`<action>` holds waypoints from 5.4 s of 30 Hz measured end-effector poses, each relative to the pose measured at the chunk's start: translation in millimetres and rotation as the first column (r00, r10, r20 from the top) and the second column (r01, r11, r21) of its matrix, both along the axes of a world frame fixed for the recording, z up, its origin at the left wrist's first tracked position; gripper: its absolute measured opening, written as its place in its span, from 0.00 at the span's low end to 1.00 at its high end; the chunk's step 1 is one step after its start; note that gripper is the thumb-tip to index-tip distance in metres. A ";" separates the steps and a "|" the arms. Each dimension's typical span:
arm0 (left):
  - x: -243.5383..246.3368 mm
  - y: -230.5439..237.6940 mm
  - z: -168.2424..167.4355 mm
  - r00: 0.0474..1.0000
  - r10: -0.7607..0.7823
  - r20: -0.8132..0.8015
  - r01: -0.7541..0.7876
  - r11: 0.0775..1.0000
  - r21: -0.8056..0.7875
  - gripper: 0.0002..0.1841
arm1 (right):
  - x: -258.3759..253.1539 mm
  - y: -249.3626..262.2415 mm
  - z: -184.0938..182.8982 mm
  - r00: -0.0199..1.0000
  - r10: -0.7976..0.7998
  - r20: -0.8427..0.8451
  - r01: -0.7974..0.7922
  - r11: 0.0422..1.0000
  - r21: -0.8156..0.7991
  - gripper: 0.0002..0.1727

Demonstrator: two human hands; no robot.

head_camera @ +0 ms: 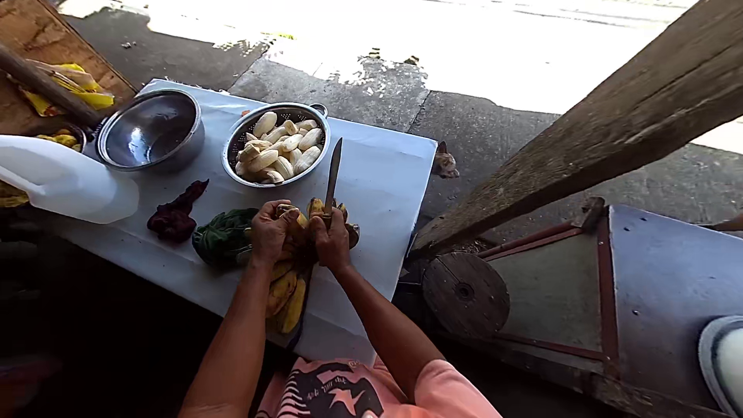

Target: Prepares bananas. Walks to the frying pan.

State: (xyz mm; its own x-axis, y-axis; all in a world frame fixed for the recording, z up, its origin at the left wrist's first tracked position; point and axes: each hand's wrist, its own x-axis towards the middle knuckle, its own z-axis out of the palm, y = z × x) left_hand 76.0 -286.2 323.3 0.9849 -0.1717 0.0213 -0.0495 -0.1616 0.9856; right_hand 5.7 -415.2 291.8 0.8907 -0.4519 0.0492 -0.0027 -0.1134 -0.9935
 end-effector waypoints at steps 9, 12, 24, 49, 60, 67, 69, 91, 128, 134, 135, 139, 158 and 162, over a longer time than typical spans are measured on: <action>-8.7 13.4 13.9 0.968 -0.177 -0.175 0.190 0.980 0.058 0.32 | -24.6 -30.4 34.6 0.938 0.293 -0.185 -0.322 0.933 -0.158 0.29; -1.1 7.0 6.5 0.974 -0.139 -0.178 0.147 0.988 0.035 0.32 | -59.4 -28.0 25.2 0.945 0.200 -0.259 -0.318 0.747 -0.584 0.28; -11.6 9.2 4.6 0.993 -0.082 -0.080 0.086 0.995 0.054 0.25 | -20.2 7.8 16.4 0.929 0.275 -0.249 -0.327 0.924 -0.197 0.28; -11.1 -3.9 2.9 0.997 0.074 -0.011 -0.070 0.974 0.214 0.25 | -10.6 33.8 1.7 0.936 0.339 -0.093 -0.272 0.866 0.419 0.27; -23.0 14.4 13.4 0.994 -0.089 0.070 0.056 0.923 0.381 0.26 | 0.7 33.6 3.7 0.964 0.183 -0.192 -0.108 0.932 0.345 0.21; -36.0 33.1 19.7 0.964 -0.214 0.157 0.095 0.831 0.548 0.26 | -9.0 25.0 20.1 0.972 0.196 -0.133 -0.075 0.788 0.611 0.19; -32.9 31.9 21.8 0.997 -0.061 0.049 0.033 0.896 0.443 0.28 | -18.3 25.9 14.1 0.972 0.234 -0.023 -0.189 0.837 0.514 0.31; -35.6 11.9 39.6 0.946 0.225 -0.235 -0.236 0.972 -0.019 0.48 | -6.9 -32.4 73.1 0.900 0.434 -0.035 -0.364 0.794 0.487 0.26; -39.8 35.5 10.5 0.993 0.018 -0.117 -0.034 0.991 -0.131 0.22 | 6.7 23.3 14.8 0.872 0.459 -0.171 -0.341 0.820 0.460 0.23; -28.1 17.7 12.5 0.977 0.150 -0.148 -0.116 0.969 0.217 0.27 | -5.7 29.1 11.9 0.865 0.490 -0.110 -0.351 0.746 0.566 0.24; -24.8 14.0 10.5 0.970 0.198 -0.142 -0.157 0.954 0.255 0.27 | -6.2 33.3 11.0 0.868 0.483 -0.115 -0.352 0.762 0.543 0.26; -27.7 12.0 3.5 0.975 0.218 -0.036 -0.200 0.940 0.278 0.23 | -1.6 37.2 10.0 0.895 0.408 -0.181 -0.270 0.817 0.509 0.23; -48.6 43.7 22.2 0.972 0.022 -0.234 -0.003 0.997 0.079 0.33 | -7.1 -1.8 16.5 0.815 0.510 -0.275 -0.549 0.832 -0.086 0.50; -55.8 43.5 25.8 0.971 -0.096 -0.219 0.120 0.988 0.098 0.33 | -8.5 -1.3 12.8 0.805 0.556 -0.209 -0.570 0.821 -0.011 0.54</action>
